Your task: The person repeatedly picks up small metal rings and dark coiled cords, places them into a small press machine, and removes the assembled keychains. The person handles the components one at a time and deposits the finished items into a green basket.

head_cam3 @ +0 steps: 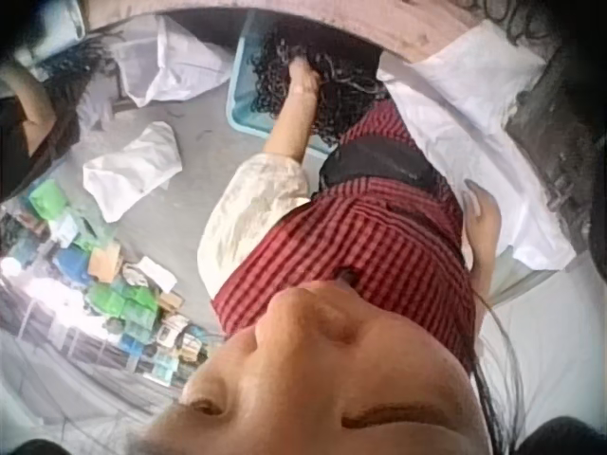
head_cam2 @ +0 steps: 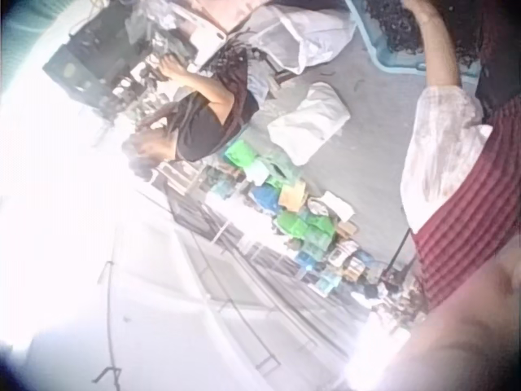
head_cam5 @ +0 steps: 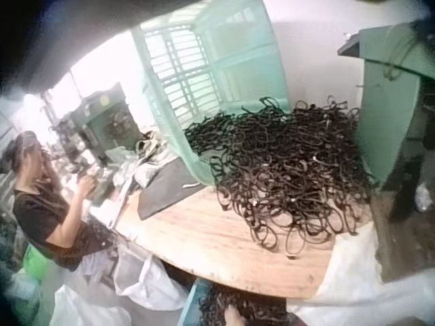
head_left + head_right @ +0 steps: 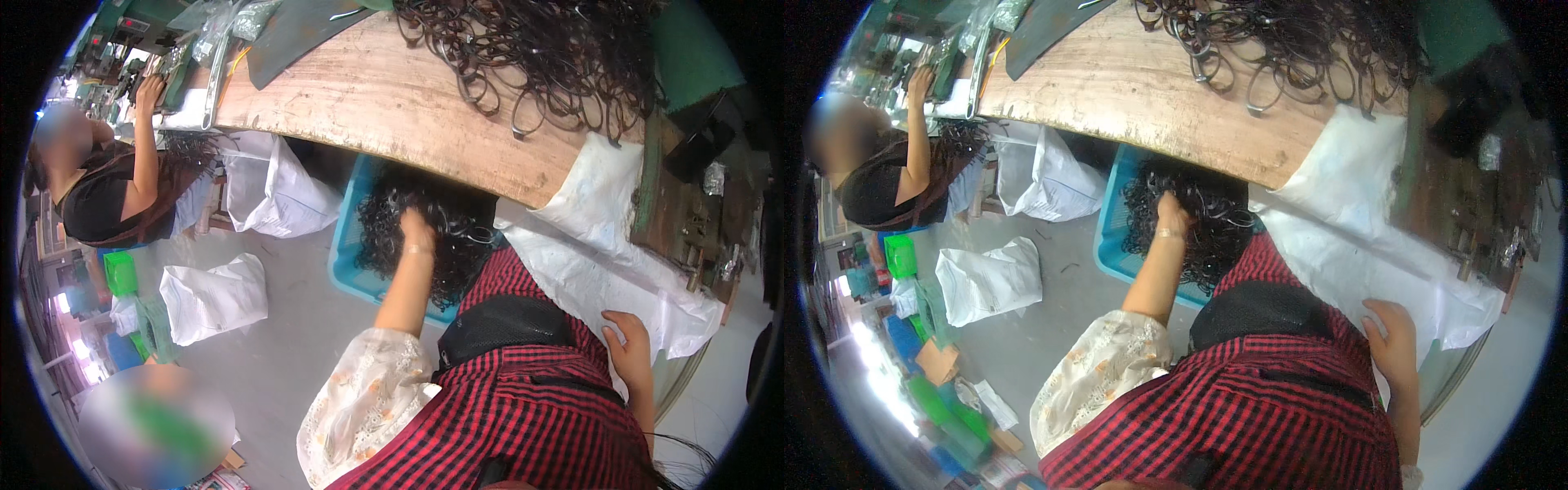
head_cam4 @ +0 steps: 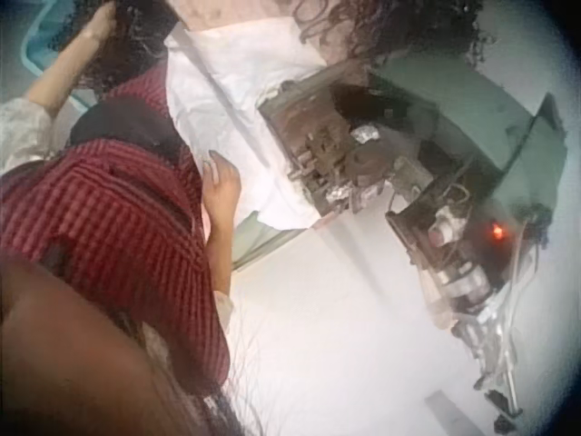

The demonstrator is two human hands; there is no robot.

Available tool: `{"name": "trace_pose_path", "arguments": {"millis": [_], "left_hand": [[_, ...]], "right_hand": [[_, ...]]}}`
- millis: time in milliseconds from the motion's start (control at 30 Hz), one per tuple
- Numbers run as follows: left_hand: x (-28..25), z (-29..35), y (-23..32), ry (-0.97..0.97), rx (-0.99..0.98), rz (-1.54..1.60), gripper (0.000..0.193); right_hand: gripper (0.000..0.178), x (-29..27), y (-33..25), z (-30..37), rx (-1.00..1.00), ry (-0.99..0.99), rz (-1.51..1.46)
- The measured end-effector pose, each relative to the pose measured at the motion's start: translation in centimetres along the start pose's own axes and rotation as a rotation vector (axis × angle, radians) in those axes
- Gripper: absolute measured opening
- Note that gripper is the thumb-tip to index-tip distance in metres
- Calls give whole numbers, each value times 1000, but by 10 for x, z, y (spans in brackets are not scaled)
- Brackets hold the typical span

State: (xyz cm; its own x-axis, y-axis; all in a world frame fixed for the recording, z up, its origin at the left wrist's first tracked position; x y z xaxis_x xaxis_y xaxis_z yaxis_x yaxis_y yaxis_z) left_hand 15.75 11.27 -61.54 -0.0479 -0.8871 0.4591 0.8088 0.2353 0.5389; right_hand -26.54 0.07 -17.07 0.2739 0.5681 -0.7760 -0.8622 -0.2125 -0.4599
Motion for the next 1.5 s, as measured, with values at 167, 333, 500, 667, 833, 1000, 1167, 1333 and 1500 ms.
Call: {"name": "trace_pose_path", "arguments": {"millis": [167, 333, 500, 667, 833, 1000, 1167, 1333, 1500], "left_hand": [[92, -69, 71, 36, 82, -171, 41], [115, -80, 117, -1, 118, -182, 31], [1, -8, 96, 35, 76, -157, 22], [86, 251, 197, -16, 607, -337, 32], [294, 428, 214, -605, 894, -421, 10], [447, 534, 125, -1123, 1064, -328, 10], [529, 582, 76, -1237, 1248, -483, 8], [556, 596, 57, -1218, 1249, -636, 8], [561, 608, 52, -1178, 1384, -650, 16]], "right_hand": [[26, -16, -10, -1, -9, 67, 37], [26, -32, -7, 7, 38, 151, 6], [22, -68, 31, 28, 112, 395, -63], [19, -102, 90, 53, 374, 611, -370], [18, -173, 132, 75, 323, 1040, -235], [26, -236, 137, 42, 260, 1231, 106], [26, -253, 131, -4, 157, 1255, 177], [18, -264, 126, -14, 96, 1215, 71], [14, -280, 124, -22, 47, 1169, 112]]}}
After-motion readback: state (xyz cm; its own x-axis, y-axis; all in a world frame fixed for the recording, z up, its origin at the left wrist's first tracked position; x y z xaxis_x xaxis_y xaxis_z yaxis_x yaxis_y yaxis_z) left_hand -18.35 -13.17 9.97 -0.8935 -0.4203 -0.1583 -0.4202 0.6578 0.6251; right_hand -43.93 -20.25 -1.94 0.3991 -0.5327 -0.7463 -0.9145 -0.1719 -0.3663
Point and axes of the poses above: each hand's wrist, its own z-axis away from the middle knuckle, its own x-axis out of the palm, y = z × x, the point moved 10 cm from there along -z, towards the middle knuckle, and after that the axes turned 9 degrees about x, right-handed, at the moved point
